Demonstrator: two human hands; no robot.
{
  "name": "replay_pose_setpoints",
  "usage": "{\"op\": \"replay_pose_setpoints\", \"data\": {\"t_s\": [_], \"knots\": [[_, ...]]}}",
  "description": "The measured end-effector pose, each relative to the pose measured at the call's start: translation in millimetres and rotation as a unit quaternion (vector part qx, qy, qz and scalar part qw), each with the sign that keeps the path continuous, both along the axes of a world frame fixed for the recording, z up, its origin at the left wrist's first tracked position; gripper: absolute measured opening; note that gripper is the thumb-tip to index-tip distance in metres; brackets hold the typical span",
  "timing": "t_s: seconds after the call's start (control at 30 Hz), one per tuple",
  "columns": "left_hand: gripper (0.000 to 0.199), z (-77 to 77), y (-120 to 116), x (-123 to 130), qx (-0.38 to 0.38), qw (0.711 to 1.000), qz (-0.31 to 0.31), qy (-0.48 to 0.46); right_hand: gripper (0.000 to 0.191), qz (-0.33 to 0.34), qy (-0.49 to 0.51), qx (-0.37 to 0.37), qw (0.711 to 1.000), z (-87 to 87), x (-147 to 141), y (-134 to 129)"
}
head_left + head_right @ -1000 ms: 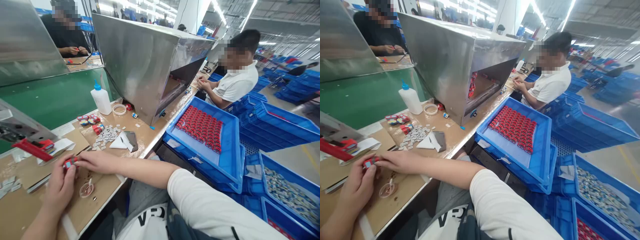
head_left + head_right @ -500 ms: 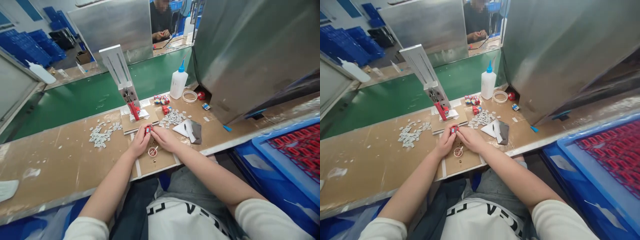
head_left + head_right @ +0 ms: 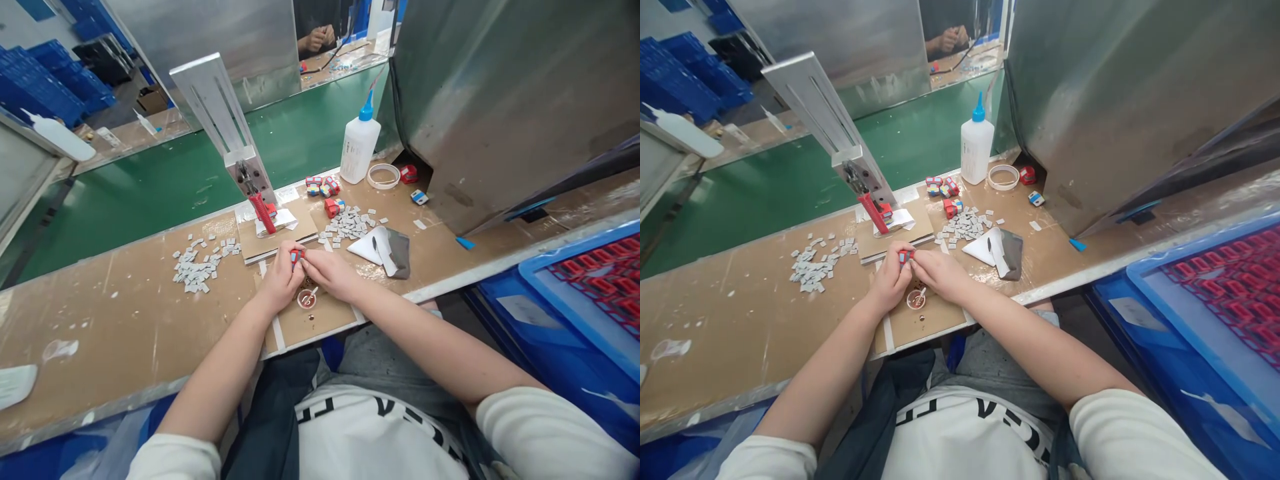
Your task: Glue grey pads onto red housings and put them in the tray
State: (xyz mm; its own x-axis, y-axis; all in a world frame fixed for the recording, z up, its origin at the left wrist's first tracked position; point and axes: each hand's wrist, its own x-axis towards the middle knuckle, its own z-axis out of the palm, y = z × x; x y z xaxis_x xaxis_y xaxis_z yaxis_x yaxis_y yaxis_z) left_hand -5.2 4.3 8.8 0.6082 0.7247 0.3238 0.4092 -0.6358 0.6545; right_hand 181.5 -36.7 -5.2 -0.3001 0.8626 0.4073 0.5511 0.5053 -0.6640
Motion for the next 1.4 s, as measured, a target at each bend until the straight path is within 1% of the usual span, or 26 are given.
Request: {"op": "replay_pose_setpoints", "data": {"t_s": [0.1, 0.2, 0.33, 0.5, 0.6, 0.7, 0.8, 0.93, 1.07, 1.23, 1.33, 1.37, 1.4], "knots": [[0.029, -0.7, 1.5, 0.3, 0.01, 1.0, 0.012, 0.014, 0.029, 0.003, 0.049, -0.045, 0.998, -1.1, -2.1, 1.5], [0.029, 1.0, 3.1, -0.9, 0.005, 1.0, 0.008, 0.015, 0.028, 0.014, 0.068, -0.061, 0.996, -0.3, -1.2, 3.0], [0.029, 3.1, 2.6, -3.7, 0.011, 1.0, -0.015, -0.009, 0.028, 0.034, 0.045, -0.039, 0.998, 0.9, 3.1, 1.6], [0.027, 1.5, 0.4, -4.2, 0.021, 0.999, -0.022, -0.018, 0.027, 0.023, -0.006, -0.005, 1.0, 1.0, 5.5, -2.4], [0.027, -1.8, 0.8, -3.0, 0.029, 0.999, -0.02, -0.02, 0.027, 0.011, -0.02, -0.007, 1.0, 0.9, 3.9, -3.0], [0.025, -4.6, 2.4, -2.1, 0.028, 0.999, -0.012, -0.021, 0.028, -0.006, -0.021, -0.026, 0.999, 0.3, 1.0, -1.4], [0.025, -3.5, 3.6, -1.9, -0.011, 1.0, -0.003, -0.029, 0.029, -0.018, -0.012, -0.034, 0.999, 0.3, -0.8, 1.4], [0.035, 2.2, 3.6, -3.3, -0.091, 0.995, -0.015, -0.025, 0.025, -0.023, -0.037, -0.025, 0.999, 3.1, 1.6, 2.5], [0.037, 5.6, 2.9, -5.2, -0.107, 0.994, -0.016, -0.003, 0.018, -0.018, -0.099, -0.045, 0.994, 8.5, 4.6, -0.2], [0.037, 4.0, 2.2, -5.1, -0.12, 0.993, -0.002, 0.007, 0.02, -0.02, -0.149, -0.092, 0.984, 14.1, 0.3, -1.4], [0.039, 2.1, 3.0, -2.9, -0.139, 0.99, 0.011, -0.02, 0.02, -0.027, -0.152, -0.102, 0.983, 15.3, -1.6, -0.2], [0.039, 2.0, 3.5, -1.9, -0.165, 0.985, 0.013, -0.045, 0.021, -0.028, -0.14, -0.098, 0.985, 15.6, -0.4, 0.1], [0.039, 2.5, 4.2, -0.7, -0.207, 0.975, 0.011, -0.079, 0.023, -0.026, -0.121, -0.089, 0.988, 15.9, 1.9, 0.1]]}}
